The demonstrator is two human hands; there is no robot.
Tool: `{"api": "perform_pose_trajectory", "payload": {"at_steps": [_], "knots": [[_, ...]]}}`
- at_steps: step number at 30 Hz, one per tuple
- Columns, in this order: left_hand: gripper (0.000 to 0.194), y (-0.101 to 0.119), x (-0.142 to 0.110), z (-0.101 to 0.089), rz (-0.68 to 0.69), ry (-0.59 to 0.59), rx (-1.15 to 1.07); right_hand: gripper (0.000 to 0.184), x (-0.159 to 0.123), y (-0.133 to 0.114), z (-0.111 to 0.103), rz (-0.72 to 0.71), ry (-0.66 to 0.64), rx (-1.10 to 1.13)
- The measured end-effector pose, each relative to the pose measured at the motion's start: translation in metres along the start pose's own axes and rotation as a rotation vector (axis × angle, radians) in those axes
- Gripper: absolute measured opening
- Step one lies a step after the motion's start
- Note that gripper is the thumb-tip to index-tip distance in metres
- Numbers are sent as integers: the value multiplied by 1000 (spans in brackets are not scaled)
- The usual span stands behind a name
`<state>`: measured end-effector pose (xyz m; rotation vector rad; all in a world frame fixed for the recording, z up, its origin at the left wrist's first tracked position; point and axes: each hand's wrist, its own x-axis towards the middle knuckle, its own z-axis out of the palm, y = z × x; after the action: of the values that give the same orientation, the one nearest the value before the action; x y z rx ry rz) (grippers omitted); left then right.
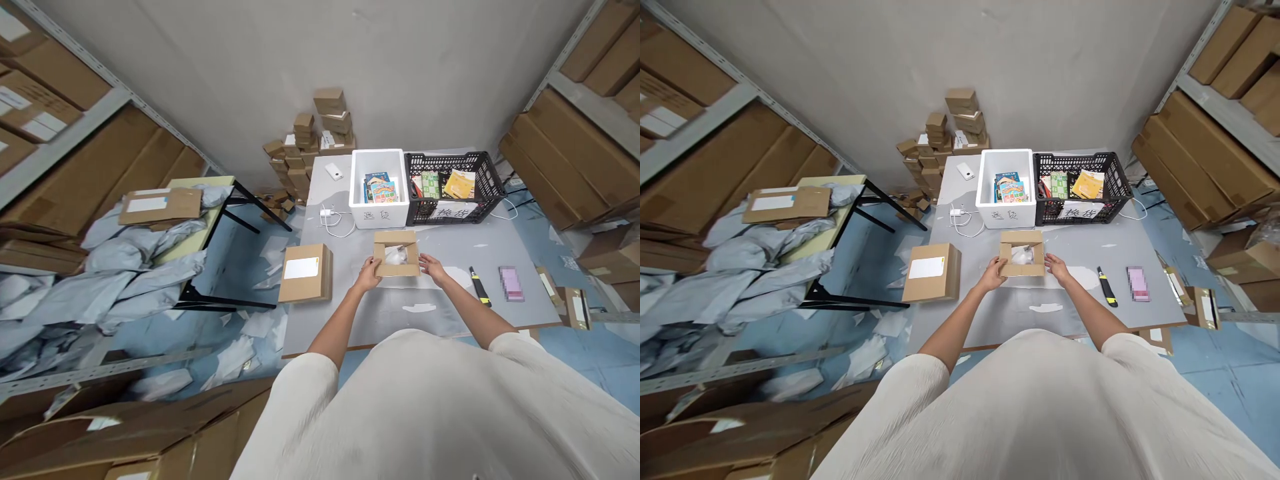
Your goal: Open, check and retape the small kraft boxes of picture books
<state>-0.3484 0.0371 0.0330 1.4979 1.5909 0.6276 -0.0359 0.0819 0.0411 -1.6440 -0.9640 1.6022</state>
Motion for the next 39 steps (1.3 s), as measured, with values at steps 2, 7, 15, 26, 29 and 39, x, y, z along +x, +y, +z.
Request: {"api": "perform_pose_trajectory", "payload": {"at_steps": [2, 7, 15, 26, 29, 39], "knots": [[58, 2, 0, 0, 23, 57, -20, 67, -5, 2, -3, -52, -27, -22], [33, 8, -3, 4, -170, 218, -35, 62, -21, 12, -12, -72, -35, -116], [34, 21, -12, 34, -189, 293, 74, 44, -34, 26, -6, -233, 163, -255], [43, 77, -6, 73, -66, 350, 38, 52, -43, 21, -62, -369, 312, -249], [43, 100, 1, 97, -42, 346, 30, 52, -48, 22, -91, -384, 369, -250], [44, 197, 29, 207, 100, 193, 68, 55, -71, 33, -232, -312, 570, -206]]}}
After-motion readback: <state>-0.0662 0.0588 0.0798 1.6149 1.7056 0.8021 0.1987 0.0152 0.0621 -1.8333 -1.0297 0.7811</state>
